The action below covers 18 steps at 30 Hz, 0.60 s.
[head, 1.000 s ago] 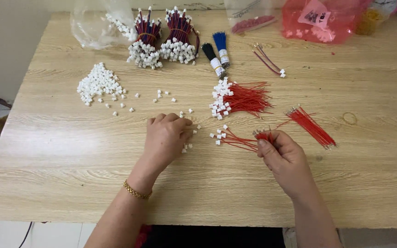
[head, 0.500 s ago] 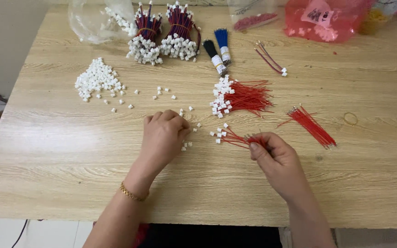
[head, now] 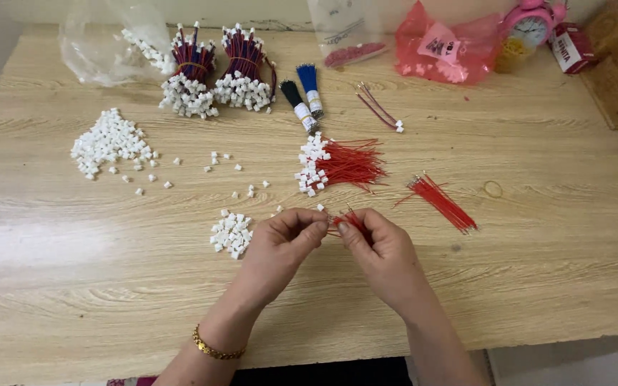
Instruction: Assembling small white plastic connectors onto red wires by hand
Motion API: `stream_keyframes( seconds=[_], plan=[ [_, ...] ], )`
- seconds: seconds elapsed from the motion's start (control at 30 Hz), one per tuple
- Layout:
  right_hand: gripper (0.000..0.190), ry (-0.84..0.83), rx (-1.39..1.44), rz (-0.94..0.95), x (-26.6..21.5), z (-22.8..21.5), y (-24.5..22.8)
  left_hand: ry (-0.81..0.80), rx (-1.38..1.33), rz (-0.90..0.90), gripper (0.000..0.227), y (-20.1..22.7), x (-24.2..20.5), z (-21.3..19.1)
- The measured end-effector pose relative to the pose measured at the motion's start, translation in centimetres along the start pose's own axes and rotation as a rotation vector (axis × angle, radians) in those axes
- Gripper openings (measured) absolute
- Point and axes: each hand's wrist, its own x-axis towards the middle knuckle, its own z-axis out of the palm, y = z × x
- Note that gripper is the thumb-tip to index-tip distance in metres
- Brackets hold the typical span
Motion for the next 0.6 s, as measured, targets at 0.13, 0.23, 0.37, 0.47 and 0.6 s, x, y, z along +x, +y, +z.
stream_keyframes(
  seconds=[0.13,0.23,0.37,0.47,0.6],
  plan=[
    [0.012,0.016,-0.068,0.006,0.1,0.2,-1.3,-0.011,0.002,-0.001,0.017,0.2,0.0,0.1],
    [0.011,0.029,-0.081,0.016,0.1,0.5,-1.7,-0.012,0.004,0.004,0.017,0.0,0.0,-0.1],
    [0.009,0.049,-0.038,-0.002,0.2,0.5,-0.9,-0.003,-0.039,-0.008,0.017,0.3,-0.1,0.2],
    [0.006,0.079,0.022,-0.029,0.3,0.7,-0.4,0.019,-0.151,-0.066,0.017,0.2,-0.2,0.8],
    [0.006,0.104,0.044,-0.059,0.8,0.6,0.4,0.022,-0.446,-0.173,0.021,-0.3,-0.2,1.2]
  ],
)
